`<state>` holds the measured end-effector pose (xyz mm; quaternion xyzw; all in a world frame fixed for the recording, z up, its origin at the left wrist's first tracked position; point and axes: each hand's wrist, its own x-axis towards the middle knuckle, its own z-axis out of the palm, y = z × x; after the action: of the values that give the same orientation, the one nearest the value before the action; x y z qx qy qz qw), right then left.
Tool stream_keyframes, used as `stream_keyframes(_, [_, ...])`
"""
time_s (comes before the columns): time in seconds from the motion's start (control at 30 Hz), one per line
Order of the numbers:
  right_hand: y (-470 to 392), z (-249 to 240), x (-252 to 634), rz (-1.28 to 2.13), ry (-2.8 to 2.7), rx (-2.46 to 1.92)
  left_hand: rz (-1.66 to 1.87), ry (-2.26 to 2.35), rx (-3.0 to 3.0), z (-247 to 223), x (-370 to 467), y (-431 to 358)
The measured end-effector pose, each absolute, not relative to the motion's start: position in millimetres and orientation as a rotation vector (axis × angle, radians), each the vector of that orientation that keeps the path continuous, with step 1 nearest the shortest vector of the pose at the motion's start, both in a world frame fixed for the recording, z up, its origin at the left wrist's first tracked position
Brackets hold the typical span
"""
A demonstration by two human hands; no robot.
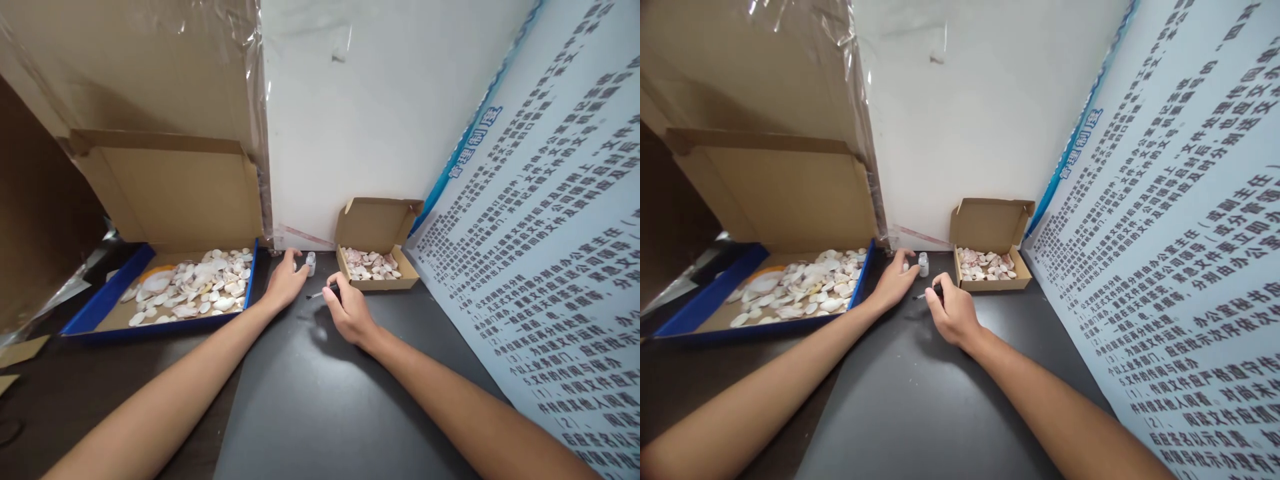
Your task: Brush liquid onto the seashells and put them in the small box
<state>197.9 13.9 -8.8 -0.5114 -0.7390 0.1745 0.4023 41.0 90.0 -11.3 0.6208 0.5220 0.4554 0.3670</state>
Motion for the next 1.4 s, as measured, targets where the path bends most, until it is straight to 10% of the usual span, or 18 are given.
stream_keyframes(1.4, [31.8,28.8,227.8,0.359,-1.864,-1.311,0.775,0.949,3.012,-0.1,53.9,69.7])
